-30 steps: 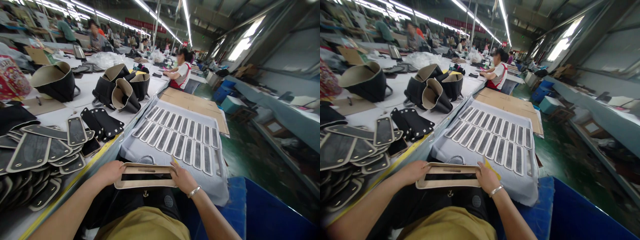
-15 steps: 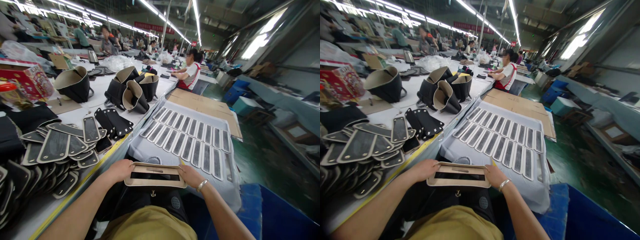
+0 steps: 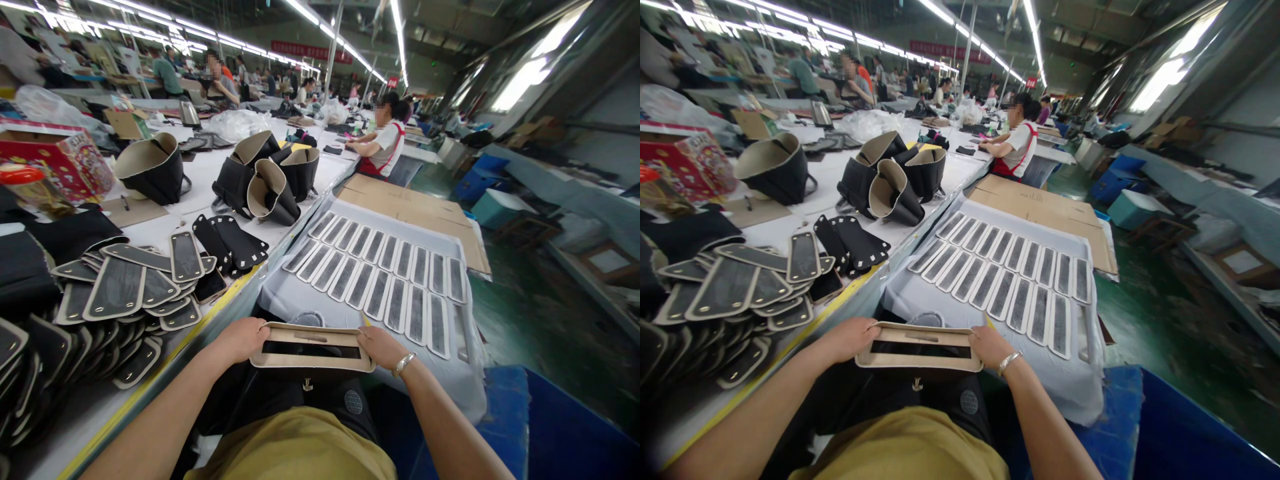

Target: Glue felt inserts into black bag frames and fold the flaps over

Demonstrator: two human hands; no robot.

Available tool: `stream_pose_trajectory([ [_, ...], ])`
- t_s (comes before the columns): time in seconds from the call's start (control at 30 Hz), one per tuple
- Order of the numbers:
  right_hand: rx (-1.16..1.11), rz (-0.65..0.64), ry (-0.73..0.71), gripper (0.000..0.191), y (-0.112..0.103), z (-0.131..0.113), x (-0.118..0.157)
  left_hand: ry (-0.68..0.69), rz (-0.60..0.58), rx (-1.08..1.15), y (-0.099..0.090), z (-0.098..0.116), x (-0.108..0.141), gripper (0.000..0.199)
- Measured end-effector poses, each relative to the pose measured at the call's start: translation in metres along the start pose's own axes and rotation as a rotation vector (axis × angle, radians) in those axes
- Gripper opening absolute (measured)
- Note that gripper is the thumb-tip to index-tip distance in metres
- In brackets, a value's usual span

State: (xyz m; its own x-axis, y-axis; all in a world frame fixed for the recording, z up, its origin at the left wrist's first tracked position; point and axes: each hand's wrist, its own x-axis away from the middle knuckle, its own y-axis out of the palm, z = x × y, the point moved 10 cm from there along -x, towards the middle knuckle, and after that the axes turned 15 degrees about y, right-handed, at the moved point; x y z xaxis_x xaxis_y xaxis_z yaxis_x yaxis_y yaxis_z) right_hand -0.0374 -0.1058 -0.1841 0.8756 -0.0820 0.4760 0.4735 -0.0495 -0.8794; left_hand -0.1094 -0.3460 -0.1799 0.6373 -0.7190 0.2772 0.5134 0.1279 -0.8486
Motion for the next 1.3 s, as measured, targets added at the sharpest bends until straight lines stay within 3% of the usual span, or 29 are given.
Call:
stream_pose_trajectory([
  [0.23, -0.002, -0.025, -0.056, 0.025, 0.002, -0.002, -0.003, -0.014, 0.005, -0.026, 0.004, -0.004, 0.003, 0.036],
  [0.5, -0.307, -0.095, -0.054, 0.017, 0.002, 0.007, -0.003, -0.053, -0.011, -0.032, 0.006, -0.003, 0.001, 0.037],
  [0.67, -1.076, -0.330, 0.166, 0.051, 0.022, 0.043, 0.017, -0.039, 0.042, 0.056, 0.015, -0.008, 0.010, 0.059],
  [0.73, -1.348, -0.347, 0.302, 0.053, 0.034, 0.059, 0.028, -0.001, 0.186, 0.010, 0.006, -0.003, 0.020, 0.065],
  [0.8, -1.435, -0.330, 0.410, 0.049, 0.045, 0.070, 0.039, 0.099, 0.374, -0.089, -0.009, 0.014, 0.033, 0.065],
  [0.87, -1.396, -0.349, 0.468, 0.045, 0.055, 0.069, 0.049, 0.254, 0.513, -0.188, -0.019, 0.041, 0.046, 0.060],
  [1.0, -1.225, -0.402, 0.518, 0.046, 0.067, 0.051, 0.062, 0.493, 0.525, -0.264, -0.011, 0.084, 0.056, 0.021],
  [1.07, -1.180, -0.426, 0.541, 0.045, 0.071, 0.043, 0.063, 0.524, 0.530, -0.262, -0.008, 0.093, 0.056, 0.010],
  [1.17, -1.150, -0.437, 0.570, 0.041, 0.075, 0.039, 0.058, 0.541, 0.536, -0.252, -0.007, 0.098, 0.053, 0.017],
  [1.3, -1.150, -0.439, 0.574, 0.033, 0.077, 0.040, 0.051, 0.538, 0.415, -0.248, 0.003, 0.094, 0.043, 0.020],
])
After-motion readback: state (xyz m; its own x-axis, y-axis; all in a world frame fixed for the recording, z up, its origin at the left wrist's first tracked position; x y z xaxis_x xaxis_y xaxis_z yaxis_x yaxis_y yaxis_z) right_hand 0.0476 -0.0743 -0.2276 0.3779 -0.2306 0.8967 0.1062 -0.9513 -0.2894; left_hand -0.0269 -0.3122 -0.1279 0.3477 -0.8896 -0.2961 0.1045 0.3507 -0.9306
